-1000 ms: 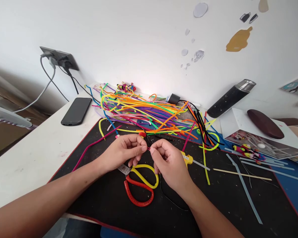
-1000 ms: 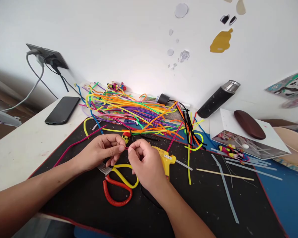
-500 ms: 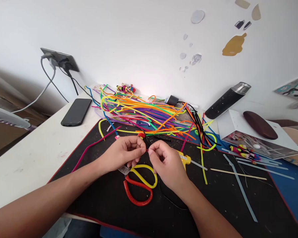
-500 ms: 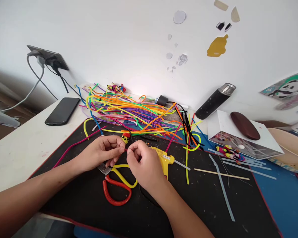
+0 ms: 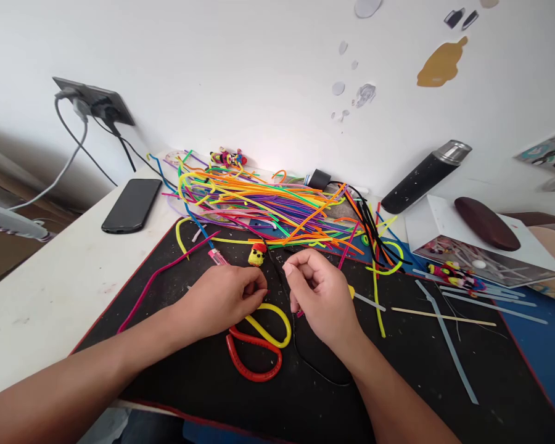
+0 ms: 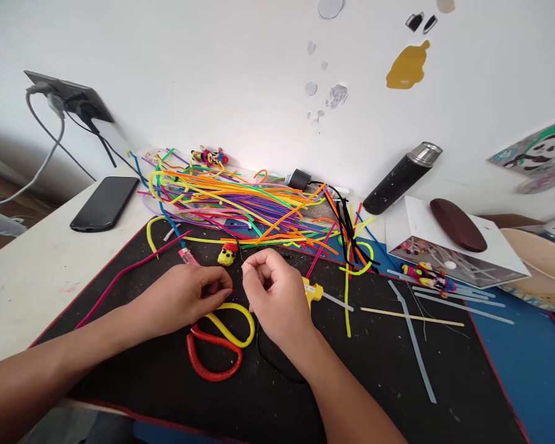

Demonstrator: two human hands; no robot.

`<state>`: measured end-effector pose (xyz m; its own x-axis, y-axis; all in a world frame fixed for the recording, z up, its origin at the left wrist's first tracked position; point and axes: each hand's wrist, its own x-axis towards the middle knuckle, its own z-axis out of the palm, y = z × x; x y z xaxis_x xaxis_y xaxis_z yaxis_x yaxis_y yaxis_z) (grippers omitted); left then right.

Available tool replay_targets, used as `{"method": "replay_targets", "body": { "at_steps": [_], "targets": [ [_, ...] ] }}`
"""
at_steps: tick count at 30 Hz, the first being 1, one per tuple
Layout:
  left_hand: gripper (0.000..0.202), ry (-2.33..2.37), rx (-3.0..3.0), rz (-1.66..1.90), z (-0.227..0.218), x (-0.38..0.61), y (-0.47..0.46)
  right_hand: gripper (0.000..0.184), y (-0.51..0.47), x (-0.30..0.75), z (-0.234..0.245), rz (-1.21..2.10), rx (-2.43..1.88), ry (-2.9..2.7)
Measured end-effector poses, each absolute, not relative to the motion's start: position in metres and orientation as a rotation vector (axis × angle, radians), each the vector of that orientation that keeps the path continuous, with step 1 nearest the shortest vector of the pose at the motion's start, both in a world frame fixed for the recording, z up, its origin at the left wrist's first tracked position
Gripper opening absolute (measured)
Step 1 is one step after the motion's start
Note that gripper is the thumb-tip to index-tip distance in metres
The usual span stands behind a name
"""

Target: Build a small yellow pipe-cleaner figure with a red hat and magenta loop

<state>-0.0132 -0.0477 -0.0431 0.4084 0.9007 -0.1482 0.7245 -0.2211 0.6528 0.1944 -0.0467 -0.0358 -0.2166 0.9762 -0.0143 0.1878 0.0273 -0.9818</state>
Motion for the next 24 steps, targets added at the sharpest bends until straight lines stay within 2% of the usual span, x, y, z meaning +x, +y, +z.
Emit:
{"method": "replay_targets", "body": {
  "at_steps": [14,24],
  "targets": [
    [0.027,1.618,2.358,-0.112,-0.0417,-0.0043,-0.0527,0.017,-0.0508,0.1908,-0.0337,1.264,-1.237,-1.568],
    [0.029,1.631,2.409,-0.111,-0.0466,-0.0061,-0.0533,0.017,-0.0515,0.1891,-0.0336,1.24,-1.257,-1.619]
  ]
}}
